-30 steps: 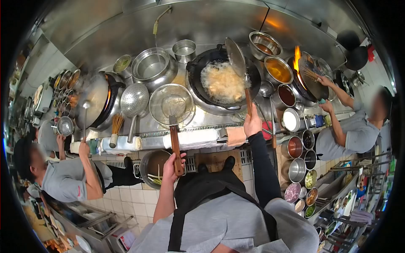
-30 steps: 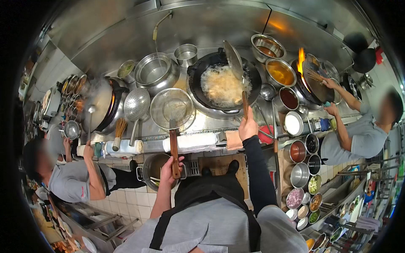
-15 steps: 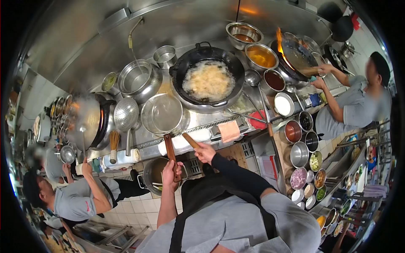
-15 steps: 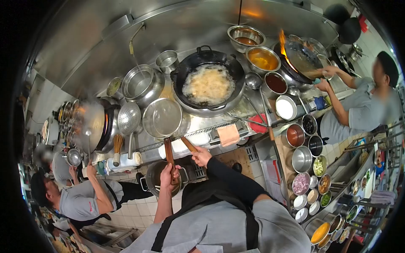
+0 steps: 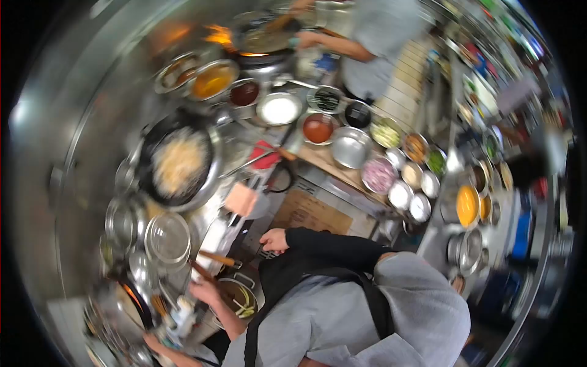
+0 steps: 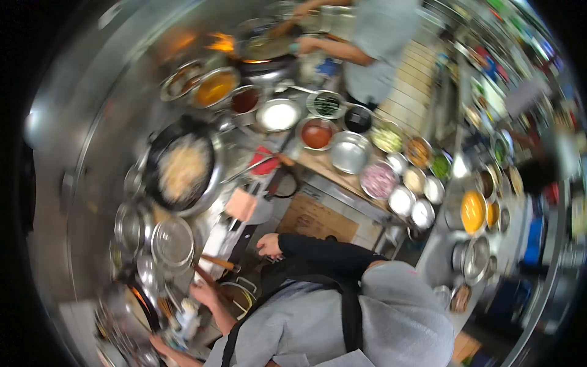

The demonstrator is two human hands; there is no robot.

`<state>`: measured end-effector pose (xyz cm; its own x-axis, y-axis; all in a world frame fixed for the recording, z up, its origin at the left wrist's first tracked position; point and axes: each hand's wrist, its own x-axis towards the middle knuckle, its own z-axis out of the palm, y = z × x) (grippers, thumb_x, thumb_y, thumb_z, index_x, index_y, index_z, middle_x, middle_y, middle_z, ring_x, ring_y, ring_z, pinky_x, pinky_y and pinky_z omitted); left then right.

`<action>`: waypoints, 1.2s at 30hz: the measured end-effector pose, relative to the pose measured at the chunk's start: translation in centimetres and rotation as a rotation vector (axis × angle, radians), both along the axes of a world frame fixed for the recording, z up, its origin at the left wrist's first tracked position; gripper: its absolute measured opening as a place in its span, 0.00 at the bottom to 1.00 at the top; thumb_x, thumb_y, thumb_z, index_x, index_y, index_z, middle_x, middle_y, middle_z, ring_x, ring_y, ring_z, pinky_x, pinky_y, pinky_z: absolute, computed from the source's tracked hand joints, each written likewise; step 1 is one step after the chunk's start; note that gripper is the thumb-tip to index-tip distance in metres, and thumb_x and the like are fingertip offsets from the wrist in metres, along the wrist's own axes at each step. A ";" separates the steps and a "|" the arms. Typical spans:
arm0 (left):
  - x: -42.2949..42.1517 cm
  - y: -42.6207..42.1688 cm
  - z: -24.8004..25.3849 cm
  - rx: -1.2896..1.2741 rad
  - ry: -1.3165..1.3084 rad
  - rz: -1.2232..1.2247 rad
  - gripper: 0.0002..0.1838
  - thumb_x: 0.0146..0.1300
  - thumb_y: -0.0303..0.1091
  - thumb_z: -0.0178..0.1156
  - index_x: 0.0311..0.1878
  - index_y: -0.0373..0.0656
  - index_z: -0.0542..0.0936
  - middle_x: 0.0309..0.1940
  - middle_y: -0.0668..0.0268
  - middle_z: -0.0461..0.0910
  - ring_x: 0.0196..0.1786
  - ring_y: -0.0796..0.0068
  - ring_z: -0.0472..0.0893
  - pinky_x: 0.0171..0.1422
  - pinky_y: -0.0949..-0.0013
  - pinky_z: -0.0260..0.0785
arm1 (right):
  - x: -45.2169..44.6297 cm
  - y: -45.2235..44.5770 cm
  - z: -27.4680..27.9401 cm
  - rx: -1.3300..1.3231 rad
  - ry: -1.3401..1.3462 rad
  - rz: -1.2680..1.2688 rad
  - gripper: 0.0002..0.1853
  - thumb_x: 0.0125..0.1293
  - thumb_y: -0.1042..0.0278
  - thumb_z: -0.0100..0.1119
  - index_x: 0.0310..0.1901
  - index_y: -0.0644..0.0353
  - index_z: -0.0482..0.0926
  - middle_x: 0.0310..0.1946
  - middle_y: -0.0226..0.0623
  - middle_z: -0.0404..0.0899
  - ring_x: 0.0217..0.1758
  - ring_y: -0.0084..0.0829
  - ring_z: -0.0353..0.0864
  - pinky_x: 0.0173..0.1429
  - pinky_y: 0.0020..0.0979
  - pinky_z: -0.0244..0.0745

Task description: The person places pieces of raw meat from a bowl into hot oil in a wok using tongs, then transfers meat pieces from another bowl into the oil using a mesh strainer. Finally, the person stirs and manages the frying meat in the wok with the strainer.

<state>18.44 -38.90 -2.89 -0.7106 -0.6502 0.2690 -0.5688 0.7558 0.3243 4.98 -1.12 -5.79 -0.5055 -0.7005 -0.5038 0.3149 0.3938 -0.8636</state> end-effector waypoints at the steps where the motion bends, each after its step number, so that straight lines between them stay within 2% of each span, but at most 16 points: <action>1: -2.6 1.3 2.2 0.178 0.046 0.017 0.18 0.73 0.34 0.57 0.53 0.25 0.75 0.45 0.45 0.81 0.45 0.54 0.82 0.50 0.56 0.74 | 0.4 4.3 0.9 0.009 -0.166 -0.095 0.23 0.71 0.60 0.61 0.64 0.62 0.78 0.39 0.37 0.86 0.31 0.28 0.86 0.30 0.31 0.82; 3: -7.2 4.6 5.0 0.580 0.136 -0.103 0.18 0.75 0.37 0.56 0.56 0.29 0.73 0.44 0.52 0.79 0.43 0.59 0.83 0.46 0.60 0.77 | 2.3 12.2 -1.0 0.068 -0.190 -0.348 0.16 0.69 0.66 0.58 0.56 0.62 0.81 0.37 0.39 0.86 0.31 0.27 0.86 0.29 0.31 0.82; 6: -13.8 11.1 5.2 0.902 0.014 -0.359 0.15 0.77 0.35 0.55 0.58 0.34 0.72 0.42 0.59 0.77 0.40 0.71 0.82 0.42 0.69 0.77 | 7.4 23.2 -1.7 0.095 -0.222 -0.831 0.10 0.69 0.71 0.55 0.48 0.63 0.81 0.35 0.38 0.84 0.29 0.27 0.86 0.28 0.32 0.82; 9: -18.8 19.6 2.7 1.063 -0.237 -0.653 0.14 0.76 0.33 0.58 0.59 0.38 0.72 0.41 0.63 0.79 0.38 0.74 0.82 0.40 0.72 0.76 | 15.1 32.0 -1.7 -0.018 -0.217 -1.383 0.08 0.65 0.75 0.56 0.44 0.64 0.80 0.28 0.37 0.82 0.23 0.28 0.83 0.22 0.31 0.77; 15: -18.3 38.8 0.9 1.150 -0.712 -1.186 0.17 0.77 0.35 0.58 0.61 0.35 0.73 0.43 0.63 0.81 0.39 0.76 0.83 0.41 0.74 0.76 | 31.9 35.9 2.6 -0.211 -0.213 -2.346 0.06 0.73 0.71 0.55 0.45 0.63 0.79 0.28 0.32 0.80 0.23 0.23 0.79 0.22 0.26 0.74; 21: -13.2 48.6 3.5 1.128 -1.033 -1.441 0.16 0.76 0.33 0.59 0.60 0.33 0.74 0.43 0.63 0.81 0.40 0.76 0.83 0.42 0.73 0.75 | 45.4 35.5 6.7 0.386 0.300 -2.822 0.05 0.74 0.68 0.57 0.45 0.56 0.81 0.26 0.31 0.80 0.16 0.23 0.75 0.16 0.27 0.66; 24: -12.7 49.9 3.3 1.083 -1.099 -1.457 0.16 0.76 0.32 0.59 0.60 0.32 0.74 0.44 0.62 0.80 0.39 0.76 0.82 0.42 0.72 0.75 | 55.7 39.8 4.6 0.576 0.221 -3.066 0.06 0.71 0.68 0.58 0.43 0.60 0.81 0.26 0.34 0.80 0.16 0.25 0.76 0.18 0.28 0.69; 25: -12.7 50.0 3.0 1.067 -1.115 -1.459 0.16 0.76 0.31 0.59 0.60 0.32 0.74 0.44 0.61 0.80 0.39 0.76 0.82 0.42 0.72 0.75 | 58.1 41.1 4.5 0.630 0.090 -3.142 0.06 0.70 0.69 0.59 0.41 0.62 0.81 0.25 0.36 0.80 0.16 0.26 0.76 0.18 0.28 0.69; 27: -13.0 50.0 3.2 1.050 -1.099 -1.487 0.16 0.76 0.31 0.58 0.60 0.32 0.73 0.43 0.62 0.80 0.39 0.76 0.82 0.42 0.72 0.75 | 63.2 43.7 3.5 1.044 -0.206 -3.022 0.06 0.67 0.71 0.61 0.37 0.66 0.80 0.21 0.38 0.78 0.14 0.27 0.74 0.17 0.29 0.66; 29: -13.4 49.7 3.2 1.078 -1.073 -1.453 0.15 0.76 0.32 0.58 0.59 0.32 0.73 0.41 0.62 0.80 0.38 0.76 0.82 0.41 0.73 0.75 | 66.3 45.6 3.3 0.910 -0.498 -2.790 0.06 0.65 0.73 0.63 0.33 0.67 0.79 0.18 0.39 0.77 0.13 0.27 0.70 0.17 0.30 0.61; 30: -13.7 49.6 3.4 1.070 -1.073 -1.425 0.15 0.76 0.31 0.58 0.59 0.32 0.74 0.41 0.63 0.80 0.38 0.76 0.83 0.41 0.73 0.75 | 64.6 45.3 6.0 0.529 -0.489 -2.939 0.08 0.65 0.71 0.64 0.33 0.68 0.79 0.20 0.39 0.78 0.12 0.26 0.67 0.16 0.30 0.56; 31: -13.9 49.3 3.8 1.064 -1.068 -1.392 0.15 0.76 0.31 0.58 0.59 0.33 0.74 0.41 0.63 0.80 0.37 0.76 0.83 0.40 0.73 0.75 | 65.5 45.9 4.9 0.390 -0.468 -2.916 0.09 0.66 0.70 0.65 0.34 0.67 0.79 0.21 0.38 0.79 0.12 0.23 0.64 0.15 0.28 0.54; 33: -14.3 48.5 3.8 1.054 -1.049 -1.337 0.14 0.75 0.31 0.58 0.58 0.33 0.74 0.40 0.63 0.80 0.37 0.76 0.83 0.39 0.73 0.75 | 68.3 46.9 2.0 0.285 -0.413 -2.786 0.10 0.67 0.63 0.66 0.31 0.58 0.79 0.23 0.35 0.82 0.10 0.19 0.59 0.12 0.27 0.49; 34: -14.6 48.1 3.4 1.050 -1.029 -1.316 0.14 0.75 0.30 0.58 0.58 0.33 0.74 0.39 0.64 0.80 0.36 0.76 0.83 0.39 0.73 0.76 | 68.3 46.9 1.6 0.239 -0.362 -2.820 0.12 0.68 0.59 0.65 0.29 0.54 0.78 0.17 0.27 0.76 0.09 0.19 0.56 0.12 0.28 0.46; 35: -14.8 47.7 3.1 1.050 -1.006 -1.288 0.14 0.75 0.30 0.59 0.57 0.33 0.74 0.39 0.64 0.80 0.36 0.76 0.83 0.38 0.73 0.76 | 70.1 47.3 -0.3 0.185 -0.325 -2.813 0.14 0.66 0.57 0.69 0.35 0.61 0.82 0.20 0.32 0.80 0.10 0.20 0.61 0.14 0.28 0.50; 36: -14.9 47.3 2.9 1.071 -0.991 -1.268 0.13 0.75 0.30 0.59 0.57 0.33 0.74 0.38 0.64 0.80 0.35 0.76 0.83 0.38 0.73 0.76 | 72.5 48.1 -3.5 -0.019 -0.187 -2.825 0.14 0.66 0.54 0.69 0.34 0.56 0.81 0.18 0.27 0.74 0.10 0.20 0.58 0.13 0.28 0.49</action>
